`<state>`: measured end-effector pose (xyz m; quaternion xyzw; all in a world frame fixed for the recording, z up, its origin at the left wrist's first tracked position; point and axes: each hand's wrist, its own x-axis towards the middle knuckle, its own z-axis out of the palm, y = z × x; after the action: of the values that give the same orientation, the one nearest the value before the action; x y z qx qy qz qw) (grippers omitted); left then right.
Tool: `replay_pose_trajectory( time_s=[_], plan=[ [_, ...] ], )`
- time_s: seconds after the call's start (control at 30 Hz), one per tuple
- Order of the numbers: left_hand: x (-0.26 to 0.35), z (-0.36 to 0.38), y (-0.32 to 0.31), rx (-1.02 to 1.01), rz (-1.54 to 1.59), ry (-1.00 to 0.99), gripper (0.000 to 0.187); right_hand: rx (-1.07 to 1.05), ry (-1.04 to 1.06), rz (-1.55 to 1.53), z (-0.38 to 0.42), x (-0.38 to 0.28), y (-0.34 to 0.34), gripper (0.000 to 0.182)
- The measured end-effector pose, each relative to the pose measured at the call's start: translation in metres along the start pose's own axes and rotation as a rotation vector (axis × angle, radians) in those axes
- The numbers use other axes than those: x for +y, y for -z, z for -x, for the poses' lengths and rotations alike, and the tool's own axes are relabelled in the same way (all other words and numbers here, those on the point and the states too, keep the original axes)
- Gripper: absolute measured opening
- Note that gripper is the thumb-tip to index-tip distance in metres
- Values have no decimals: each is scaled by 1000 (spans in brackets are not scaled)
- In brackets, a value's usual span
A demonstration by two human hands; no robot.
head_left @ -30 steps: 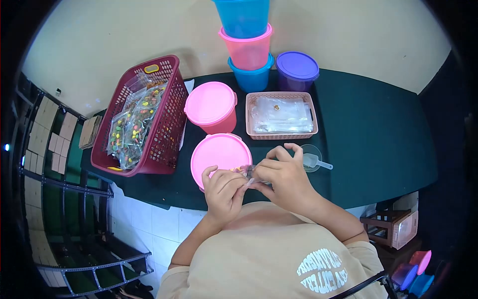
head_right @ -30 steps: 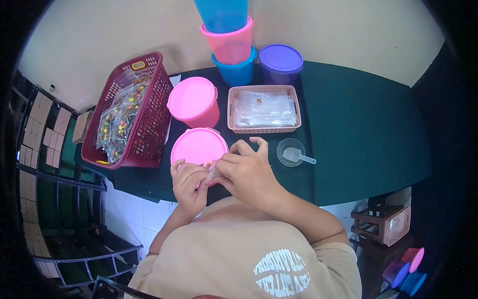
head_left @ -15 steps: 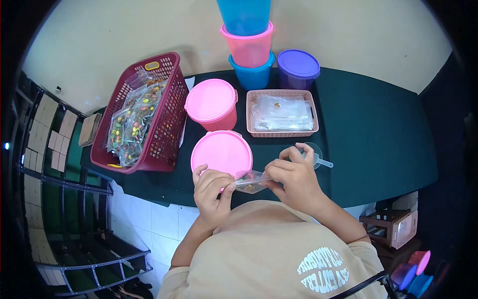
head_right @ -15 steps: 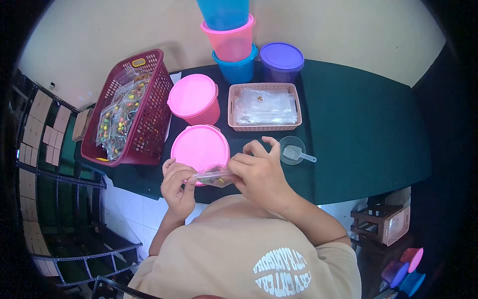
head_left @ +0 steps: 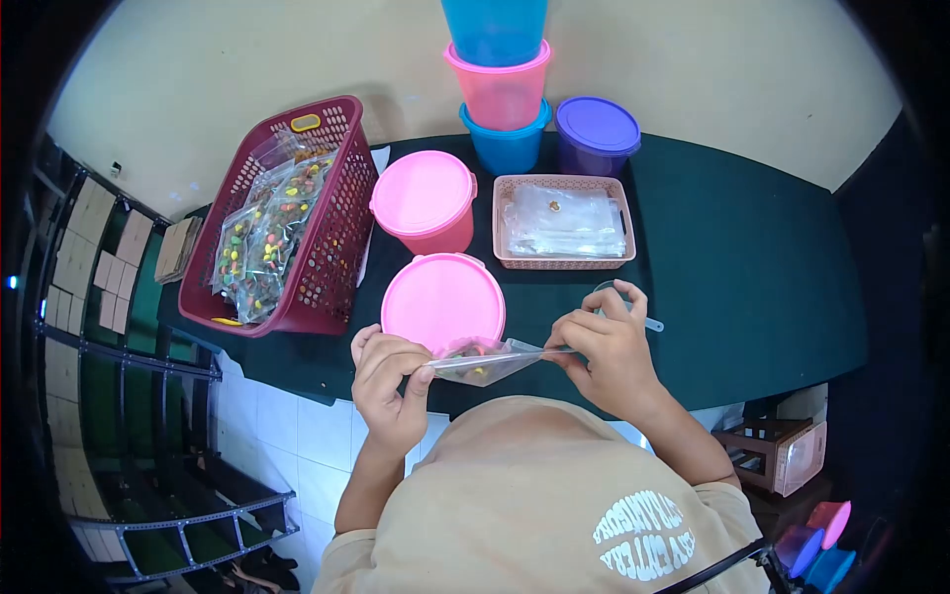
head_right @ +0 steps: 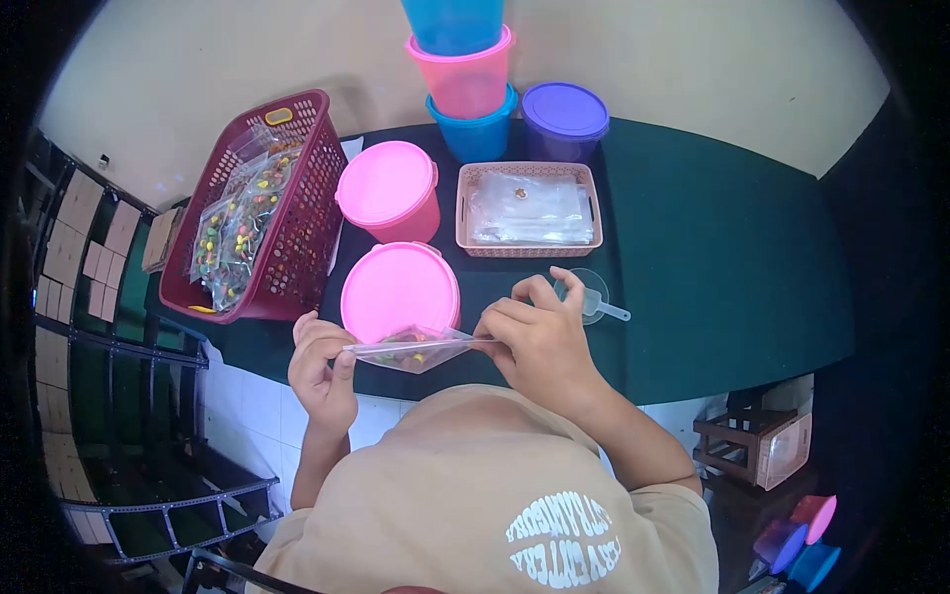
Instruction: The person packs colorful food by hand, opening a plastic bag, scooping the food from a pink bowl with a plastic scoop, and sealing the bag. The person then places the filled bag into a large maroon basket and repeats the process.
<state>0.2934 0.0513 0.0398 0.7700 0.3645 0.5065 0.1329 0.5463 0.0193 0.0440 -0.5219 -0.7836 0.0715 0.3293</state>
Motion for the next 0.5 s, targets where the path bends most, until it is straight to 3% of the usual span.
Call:
replay_pose_trajectory(
  time_s=[0.2,0.27,0.3,0.33,0.4,0.43,0.5],
  plan=[
    [-9,-3,-1,15,-5,-26,16,-54,-49,-86,-2,6,-2,15],
    [-15,-4,-10,99,367,316,16,51,-172,-561,-3,19,-22,24],
    [-23,-4,-16,123,489,301,16,12,-84,-637,-2,28,-33,46],
    [-21,-5,-19,145,479,299,16,-61,-170,-937,1,25,-49,76],
    [-16,-8,-26,237,795,600,16,-156,-249,-949,5,14,-64,93],
    [-16,-10,-25,217,877,640,17,-121,-245,-825,5,7,-71,80],
    [-15,-13,-23,256,938,724,17,-238,-341,-886,6,9,-85,70]
  ],
)
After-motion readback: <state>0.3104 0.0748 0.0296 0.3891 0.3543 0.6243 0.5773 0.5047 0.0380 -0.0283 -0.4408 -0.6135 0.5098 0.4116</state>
